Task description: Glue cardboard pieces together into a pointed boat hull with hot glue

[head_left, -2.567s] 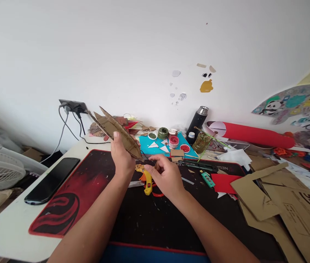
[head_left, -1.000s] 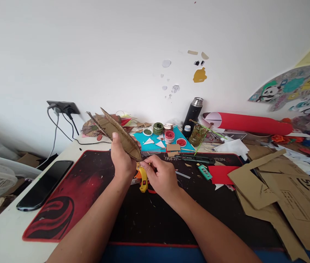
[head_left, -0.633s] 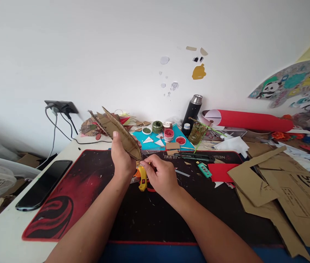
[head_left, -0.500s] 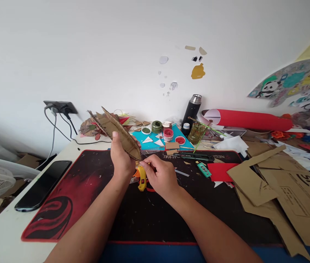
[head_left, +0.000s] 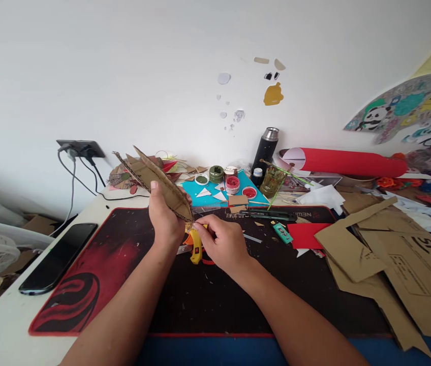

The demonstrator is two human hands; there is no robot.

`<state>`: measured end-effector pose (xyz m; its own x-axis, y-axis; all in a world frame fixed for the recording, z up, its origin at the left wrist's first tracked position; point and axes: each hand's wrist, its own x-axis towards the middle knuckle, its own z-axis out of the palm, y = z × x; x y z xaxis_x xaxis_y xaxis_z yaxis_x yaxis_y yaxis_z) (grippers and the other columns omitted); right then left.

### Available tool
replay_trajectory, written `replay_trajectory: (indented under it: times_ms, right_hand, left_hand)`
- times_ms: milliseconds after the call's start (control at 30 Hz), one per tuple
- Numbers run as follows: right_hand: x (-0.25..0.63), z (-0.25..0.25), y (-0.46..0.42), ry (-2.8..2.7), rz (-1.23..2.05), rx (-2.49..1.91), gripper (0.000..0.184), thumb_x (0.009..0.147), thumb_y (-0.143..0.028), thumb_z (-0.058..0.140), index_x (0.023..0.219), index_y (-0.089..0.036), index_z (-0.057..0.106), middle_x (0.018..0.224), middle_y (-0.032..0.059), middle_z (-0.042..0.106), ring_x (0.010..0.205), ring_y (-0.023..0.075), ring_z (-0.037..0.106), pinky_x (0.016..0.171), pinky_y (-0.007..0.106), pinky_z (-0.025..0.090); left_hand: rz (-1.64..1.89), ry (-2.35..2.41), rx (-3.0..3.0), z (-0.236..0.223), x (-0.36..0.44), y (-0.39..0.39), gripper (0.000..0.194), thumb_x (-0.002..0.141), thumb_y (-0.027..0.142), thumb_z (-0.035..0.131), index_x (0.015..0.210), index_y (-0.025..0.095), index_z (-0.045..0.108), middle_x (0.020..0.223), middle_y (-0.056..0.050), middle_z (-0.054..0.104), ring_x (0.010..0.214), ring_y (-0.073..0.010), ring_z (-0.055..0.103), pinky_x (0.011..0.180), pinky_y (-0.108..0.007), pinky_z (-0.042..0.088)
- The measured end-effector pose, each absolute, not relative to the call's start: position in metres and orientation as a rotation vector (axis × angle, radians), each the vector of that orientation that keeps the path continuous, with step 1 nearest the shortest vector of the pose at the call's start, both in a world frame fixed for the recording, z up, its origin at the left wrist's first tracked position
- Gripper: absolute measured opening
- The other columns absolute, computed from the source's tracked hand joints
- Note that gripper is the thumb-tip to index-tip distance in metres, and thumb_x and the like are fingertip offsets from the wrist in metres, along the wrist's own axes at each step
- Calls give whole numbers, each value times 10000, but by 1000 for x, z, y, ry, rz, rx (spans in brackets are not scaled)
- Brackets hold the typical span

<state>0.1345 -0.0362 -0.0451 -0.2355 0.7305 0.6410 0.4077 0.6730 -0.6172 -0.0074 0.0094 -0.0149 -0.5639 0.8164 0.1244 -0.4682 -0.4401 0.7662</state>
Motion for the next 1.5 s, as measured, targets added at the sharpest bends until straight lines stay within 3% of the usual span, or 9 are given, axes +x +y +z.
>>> replay_trajectory:
  times_ms: [333, 567, 733, 1500]
  right_hand:
    - [135, -41, -38, -1812, 471, -922, 249, 1085, -344, 613, 959, -212, 782, 677, 0, 735, 527, 129, 616, 557, 259, 402]
    - [135, -41, -37, -1829, 601, -1011, 278, 1065, -451, 645, 1039, -218, 793, 647, -16, 666, 559, 146, 613, 582, 255, 422]
    - [134, -43, -39, -1863, 609, -1013, 263, 1057, -446, 678, 1104, -214, 794, 682, -5, 717, 583, 153, 656, 603, 254, 446]
    - [135, -48, -37, -1914, 453, -1006, 233, 1108, -365, 607, 1000, -234, 767, 724, 6, 790, 552, 145, 667, 567, 273, 386]
  left_hand:
    - [2107, 865, 582, -13, -12, 14, 554, 915, 754, 687, 874, 203, 651, 673, 3, 642, 553, -153, 610, 540, -284, 499]
    - [2115, 851, 626, -13, -12, 15, 558, 914, 760, 691, 870, 205, 640, 657, 9, 638, 540, -146, 616, 553, -279, 495]
    - [2088, 883, 663, -14, -7, 9, 587, 903, 793, 687, 865, 210, 633, 679, 3, 652, 548, -152, 617, 544, -282, 482]
    - [2070, 910, 705, -15, -5, 7, 550, 936, 766, 665, 899, 218, 639, 700, -2, 660, 561, -156, 625, 571, -285, 510]
